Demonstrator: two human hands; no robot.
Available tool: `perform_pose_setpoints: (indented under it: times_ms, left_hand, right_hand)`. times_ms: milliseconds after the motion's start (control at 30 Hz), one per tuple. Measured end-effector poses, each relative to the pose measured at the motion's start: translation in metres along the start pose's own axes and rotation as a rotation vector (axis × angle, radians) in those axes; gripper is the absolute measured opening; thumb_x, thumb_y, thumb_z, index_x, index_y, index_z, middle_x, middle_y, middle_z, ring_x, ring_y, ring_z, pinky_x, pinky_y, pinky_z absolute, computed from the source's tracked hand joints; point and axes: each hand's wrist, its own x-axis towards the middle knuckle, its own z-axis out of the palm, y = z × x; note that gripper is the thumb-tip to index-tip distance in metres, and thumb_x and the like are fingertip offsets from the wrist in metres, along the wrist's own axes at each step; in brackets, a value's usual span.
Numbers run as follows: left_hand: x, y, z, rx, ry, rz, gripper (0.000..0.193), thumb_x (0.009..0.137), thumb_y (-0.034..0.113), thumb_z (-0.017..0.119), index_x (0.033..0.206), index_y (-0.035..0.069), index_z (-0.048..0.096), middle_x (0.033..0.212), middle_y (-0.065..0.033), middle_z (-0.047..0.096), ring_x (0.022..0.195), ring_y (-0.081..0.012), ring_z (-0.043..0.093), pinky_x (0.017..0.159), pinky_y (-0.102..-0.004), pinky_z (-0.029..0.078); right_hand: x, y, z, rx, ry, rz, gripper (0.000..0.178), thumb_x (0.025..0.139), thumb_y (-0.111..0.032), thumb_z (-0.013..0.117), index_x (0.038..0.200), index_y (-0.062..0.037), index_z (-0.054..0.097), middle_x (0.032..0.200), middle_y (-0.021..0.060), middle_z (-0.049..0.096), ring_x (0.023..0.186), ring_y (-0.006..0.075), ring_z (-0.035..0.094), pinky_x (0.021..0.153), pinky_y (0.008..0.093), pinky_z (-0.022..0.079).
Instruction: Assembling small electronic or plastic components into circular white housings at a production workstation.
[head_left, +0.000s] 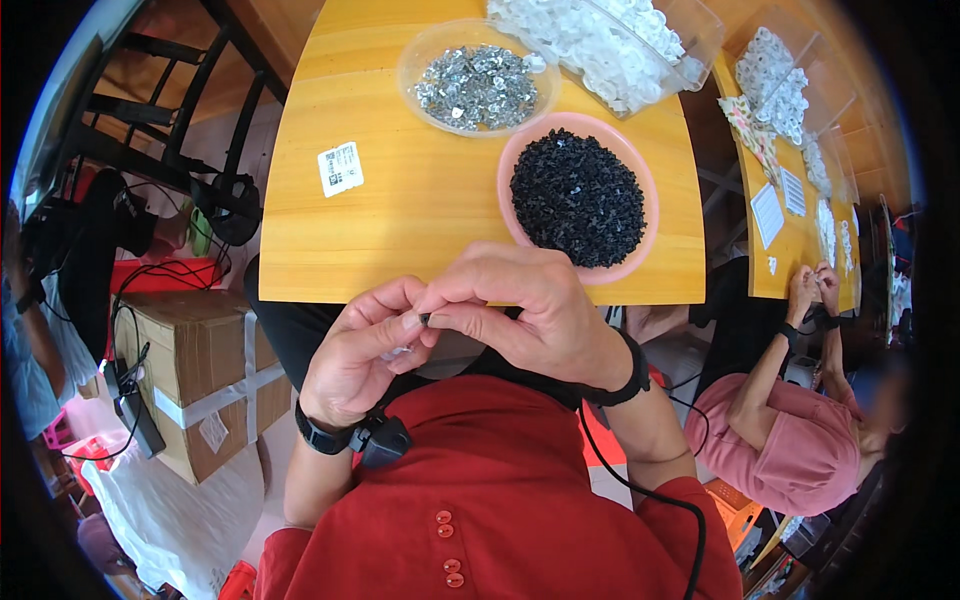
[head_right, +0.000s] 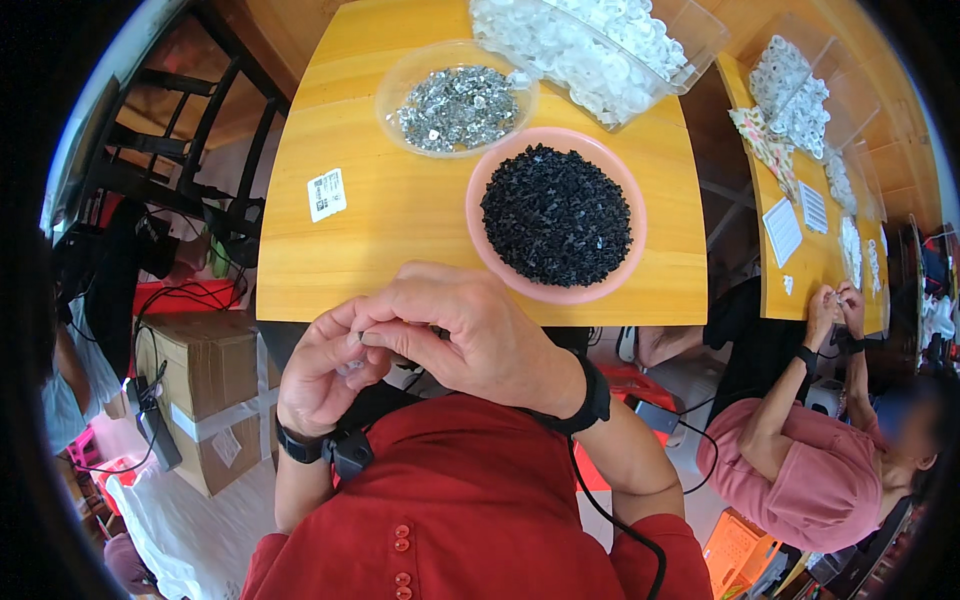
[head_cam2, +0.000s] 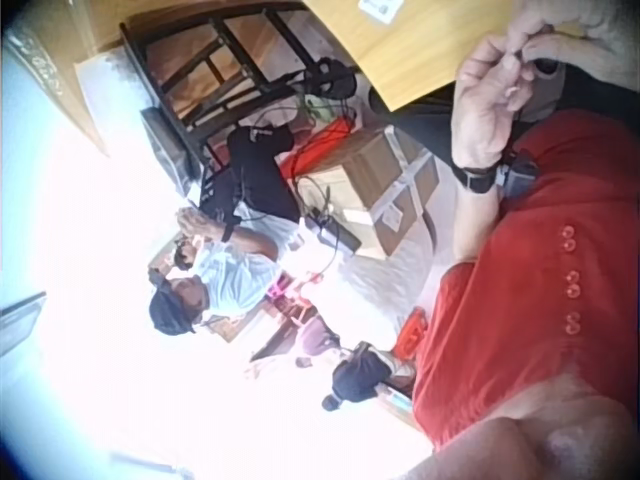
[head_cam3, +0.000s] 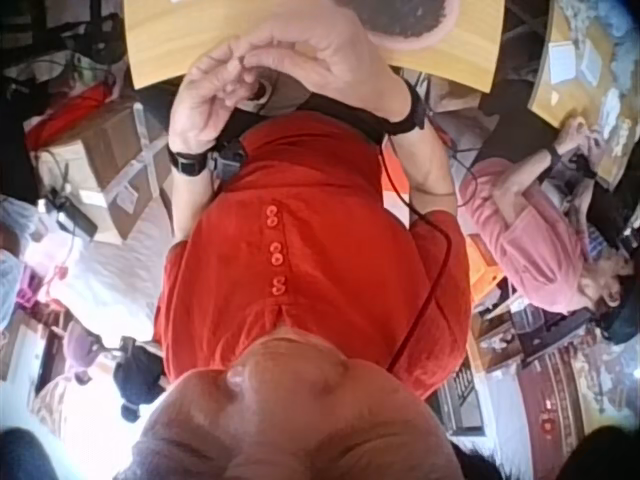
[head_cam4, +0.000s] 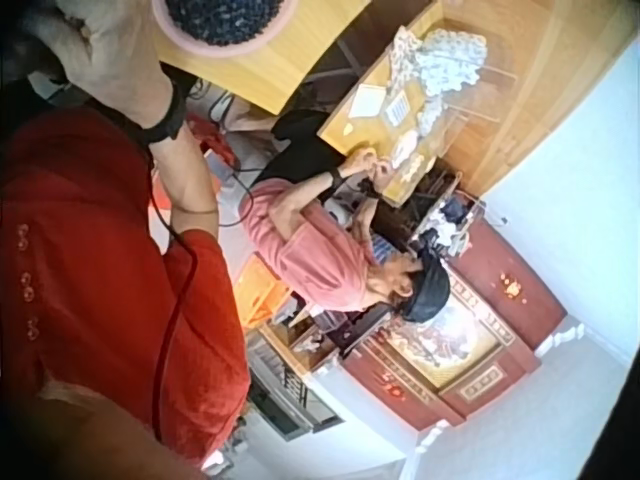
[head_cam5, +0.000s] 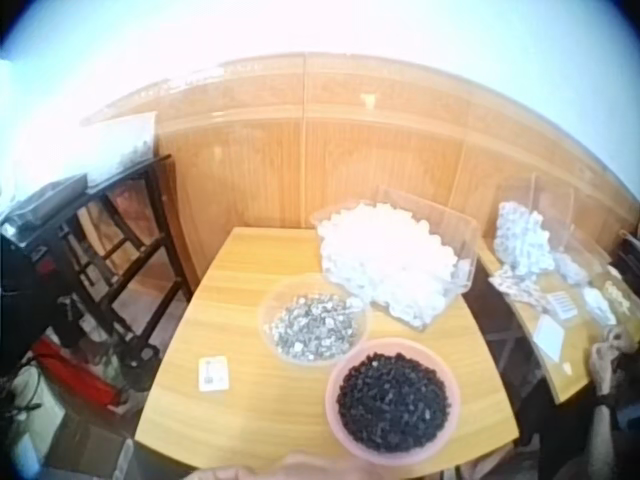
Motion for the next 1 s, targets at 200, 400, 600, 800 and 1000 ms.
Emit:
perform_pose_setpoints:
  times_ms: [200, 400, 600, 800, 1000]
  left_hand:
    - [0.002, -0.008, 0.016, 0.194, 0.298, 0.166, 0.011, 0.092, 0.012, 0.059, 0.098, 0.003, 0.059, 0.079, -0.0003, 0.059, 0.058, -0.0033, 0.040, 0.052, -0.0176, 0.029]
    - [-0.001, -0.010, 0.028, 0.612, 0.399, 0.377, 0.008, 0.092, 0.009, 0.060, 0.096, 0.003, 0.062, 0.075, 0.0038, 0.058, 0.063, 0.0003, 0.044, 0.055, -0.0154, 0.032]
    - [-0.001, -0.005, 0.025, 0.545, 0.364, 0.323, 0.008, 0.093, 0.011, 0.058, 0.094, 0.003, 0.060, 0.075, 0.0022, 0.058, 0.060, -0.0005, 0.043, 0.053, -0.0163, 0.032]
    - [0.001, -0.004, 0.023, 0.365, 0.330, 0.213, 0.009, 0.092, 0.015, 0.056, 0.090, 0.006, 0.057, 0.073, -0.0013, 0.059, 0.055, -0.0028, 0.042, 0.049, -0.0178, 0.029]
    - [0.002, -0.004, 0.023, 0.302, 0.291, 0.168, 0.009, 0.092, 0.014, 0.055, 0.088, 0.007, 0.057, 0.073, -0.0006, 0.059, 0.056, -0.0027, 0.040, 0.050, -0.0181, 0.028]
  right_hand:
    - [-0.003, -0.003, 0.009, -0.069, 0.133, 0.157, 0.007, 0.085, -0.005, 0.065, 0.090, 0.0002, 0.065, 0.077, 0.0097, 0.062, 0.063, 0.0180, 0.061, 0.057, 0.0269, 0.047]
    - [-0.005, -0.011, 0.016, -0.109, 0.237, 0.248, 0.006, 0.081, -0.002, 0.069, 0.087, 0.0001, 0.068, 0.073, 0.0072, 0.063, 0.061, 0.0117, 0.059, 0.055, 0.0248, 0.045]
    - [-0.008, -0.007, 0.013, -0.239, 0.219, 0.096, 0.007, 0.080, -0.006, 0.067, 0.086, -0.0032, 0.066, 0.071, 0.0087, 0.060, 0.060, 0.0236, 0.057, 0.057, 0.0327, 0.043]
    - [-0.007, 0.003, 0.005, -0.551, 0.189, -0.260, 0.010, 0.077, -0.007, 0.068, 0.085, -0.0076, 0.062, 0.072, 0.0032, 0.058, 0.064, 0.0210, 0.056, 0.066, 0.0343, 0.043]
    - [-0.008, 0.005, 0.005, -0.618, 0.124, -0.313, 0.010, 0.076, -0.008, 0.066, 0.081, -0.0087, 0.058, 0.072, 0.0019, 0.054, 0.066, 0.0200, 0.053, 0.069, 0.0348, 0.042]
